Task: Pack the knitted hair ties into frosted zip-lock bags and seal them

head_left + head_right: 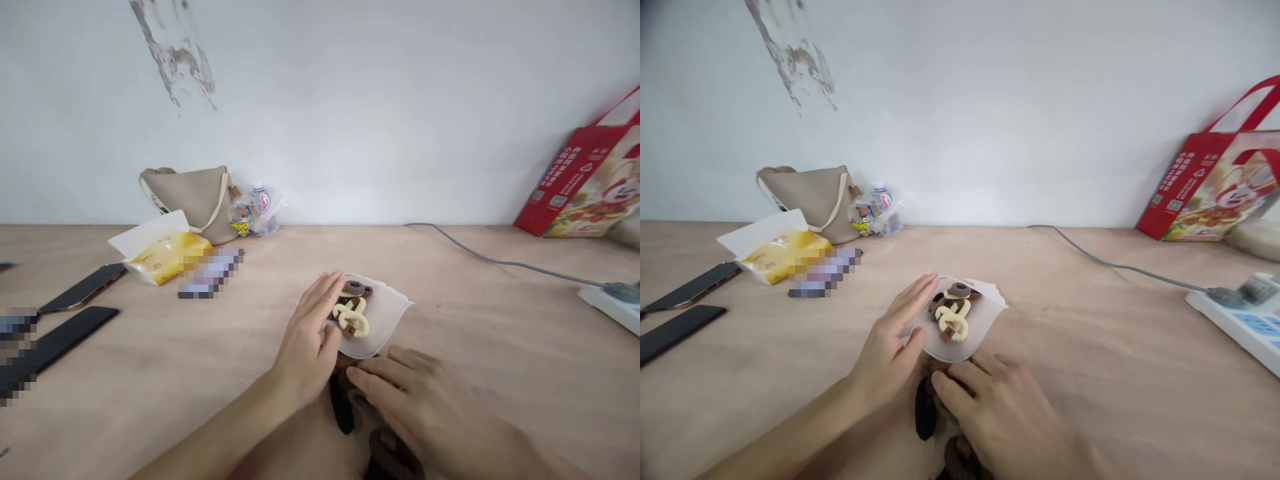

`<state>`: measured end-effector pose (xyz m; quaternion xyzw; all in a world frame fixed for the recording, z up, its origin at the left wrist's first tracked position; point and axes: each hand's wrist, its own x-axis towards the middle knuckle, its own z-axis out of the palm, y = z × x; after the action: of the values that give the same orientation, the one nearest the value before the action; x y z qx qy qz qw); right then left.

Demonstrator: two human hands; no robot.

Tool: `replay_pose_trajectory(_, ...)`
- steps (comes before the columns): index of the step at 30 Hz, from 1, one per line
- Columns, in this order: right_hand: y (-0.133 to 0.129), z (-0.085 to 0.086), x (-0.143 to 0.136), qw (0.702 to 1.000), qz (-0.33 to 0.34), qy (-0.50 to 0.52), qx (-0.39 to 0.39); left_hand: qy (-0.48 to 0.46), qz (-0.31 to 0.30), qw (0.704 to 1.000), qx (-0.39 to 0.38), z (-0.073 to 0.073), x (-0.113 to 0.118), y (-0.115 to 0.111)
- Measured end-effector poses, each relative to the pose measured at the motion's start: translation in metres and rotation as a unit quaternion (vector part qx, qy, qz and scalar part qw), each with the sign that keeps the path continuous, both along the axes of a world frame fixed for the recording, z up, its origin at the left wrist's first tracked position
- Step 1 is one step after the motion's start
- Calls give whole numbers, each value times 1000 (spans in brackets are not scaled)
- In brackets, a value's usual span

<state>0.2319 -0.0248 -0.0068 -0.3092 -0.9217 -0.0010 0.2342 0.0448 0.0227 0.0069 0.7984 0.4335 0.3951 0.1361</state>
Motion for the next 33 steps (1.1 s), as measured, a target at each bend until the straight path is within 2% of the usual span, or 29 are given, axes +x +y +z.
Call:
replay_pose_trajectory(2, 2, -1, -1, 1000, -3, -12, -26, -2, -1, 1000, 1, -1, 0, 0)
replay_pose_trajectory(4, 1, 2, 0, 999, 10, 21, -26, -3, -2, 1000, 4, -1, 0, 0)
replay_pose_trajectory(7, 2, 9, 5, 992, 39, 111, 53, -1, 0, 1000, 2, 0, 1, 0)
replay_pose_trajectory(9, 4, 13, 8, 986, 9, 127, 103, -2, 1, 1000, -2, 1, 1, 0)
replay_pose_trajectory(10, 6, 14, 9, 986, -19, 124, 112, -3, 3, 1000, -3, 2, 1, 0)
replay_pose_trajectory(12, 7, 17, 7, 988, -62, 117, 82, -4, 5, 1000, -2, 2, 1, 0)
replay_pose_trajectory(15, 3, 16, -7, 995, -32, 90, 34, -1, 4, 1000, 2, 1, 0, 1)
replay_pose_trajectory(18, -3, 7, -26, 994, 18, 11, 107, 0, -1, 1000, 12, 0, 0, 1)
replay_pose_trajectory(20, -5, -2, -37, 988, 29, -28, 152, 1, 2, 1000, 14, -1, 0, 2)
replay_pose_trajectory(23, -6, -7, -41, 987, 24, -31, 155, 3, 4, 1000, 11, -2, 0, 2)
replay_pose_trajectory(25, -5, 1, -36, 986, 31, 9, 163, -1, -1, 1000, 11, -1, 0, 2)
replay_pose_trajectory(27, -1, 16, -24, 984, 48, 38, 168, -8, -8, 1000, 9, 0, -1, 1)
replay_pose_trajectory(30, 10, 32, -1, 987, -3, 21, 158, -14, -10, 1000, 6, 1, -2, 1)
replay_pose_trajectory(32, 9, 21, 16, 991, -54, -3, 120, -12, -4, 1000, 4, 1, -2, 1)
replay_pose_trajectory(33, 2, 8, 24, 993, -69, -8, 99, -12, 0, 1000, 5, 0, -3, 1)
